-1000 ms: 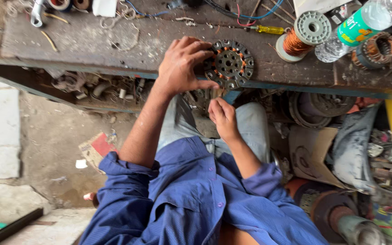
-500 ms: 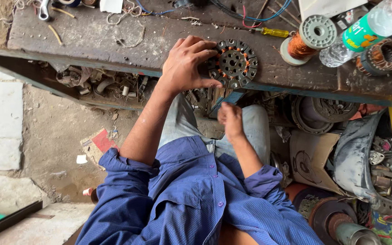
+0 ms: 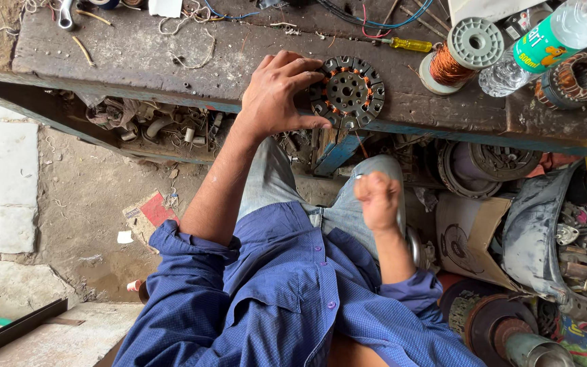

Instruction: The person sits on the floor and winds copper wire by hand into the slots of a circular motor stator. They repeatedly pull wire from a nearby spool, thread it through the slots, and tuck it in to build up the coil.

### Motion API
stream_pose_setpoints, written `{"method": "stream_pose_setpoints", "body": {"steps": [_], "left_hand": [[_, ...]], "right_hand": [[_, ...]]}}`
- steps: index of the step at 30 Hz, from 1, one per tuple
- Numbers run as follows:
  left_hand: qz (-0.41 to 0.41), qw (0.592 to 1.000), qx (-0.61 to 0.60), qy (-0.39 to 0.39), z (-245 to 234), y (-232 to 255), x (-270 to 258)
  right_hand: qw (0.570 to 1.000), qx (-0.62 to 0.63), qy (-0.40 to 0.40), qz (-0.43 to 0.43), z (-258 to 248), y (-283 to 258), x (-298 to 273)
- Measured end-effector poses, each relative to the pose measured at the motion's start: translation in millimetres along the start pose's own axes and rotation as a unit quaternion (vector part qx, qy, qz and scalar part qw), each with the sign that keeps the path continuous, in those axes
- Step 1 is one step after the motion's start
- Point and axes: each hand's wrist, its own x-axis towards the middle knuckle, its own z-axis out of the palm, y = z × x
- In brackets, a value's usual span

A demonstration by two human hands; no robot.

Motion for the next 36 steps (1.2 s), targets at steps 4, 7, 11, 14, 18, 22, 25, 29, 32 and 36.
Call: {"method": "stream_pose_setpoints", "body": {"steps": [4,7,11,14,18,22,25,29,32,36], "left_hand": [[-0.002,1.0,0.003,0.002,1.9,-0.7,-2.7],[0.002,1.0,0.001,0.003,2.8,0.4,-2.4],[-0.003,1.0,-0.002,0.0,-0.3,-0.4,-1.3],[-0.006,1.0,-0.009,-0.011,-1.2,-1.2,-2.0],[0.001,1.0,-0.005,-0.002,-0.7,-1.2,-0.7],[0.002,1.0,-0.018,0.004,-2.6,0.0,-0.9],[-0.002,1.0,-0.023,-0.009,-6.0,-0.1,-1.9],[0.015,0.999,-0.028,-0.012,-6.5,1.8,2.1],[0.026,0.999,0.005,-0.02,-5.9,3.8,4.4],[0.016,0.999,0.004,-0.034,-5.9,4.1,3.9]], "right_hand": [[0.999,0.044,0.002,-0.02,8.2,-31.7,11.7],[0.998,0.053,-0.02,-0.022,30.4,-47.5,19.3],[0.997,0.049,-0.042,-0.052,53.7,-55.3,36.9],[0.995,0.03,-0.068,-0.073,62.5,-41.4,46.1],[0.983,-0.051,-0.176,-0.026,75.0,7.3,44.3],[0.965,-0.113,-0.122,0.204,73.6,39.5,22.4],[0.953,-0.131,-0.073,0.264,60.0,34.6,17.2],[0.971,-0.11,-0.089,0.194,40.5,-1.5,26.1],[0.972,-0.06,-0.098,0.203,41.0,-19.7,40.0],[0.969,0.066,-0.034,0.237,57.7,-17.4,57.2]]}}
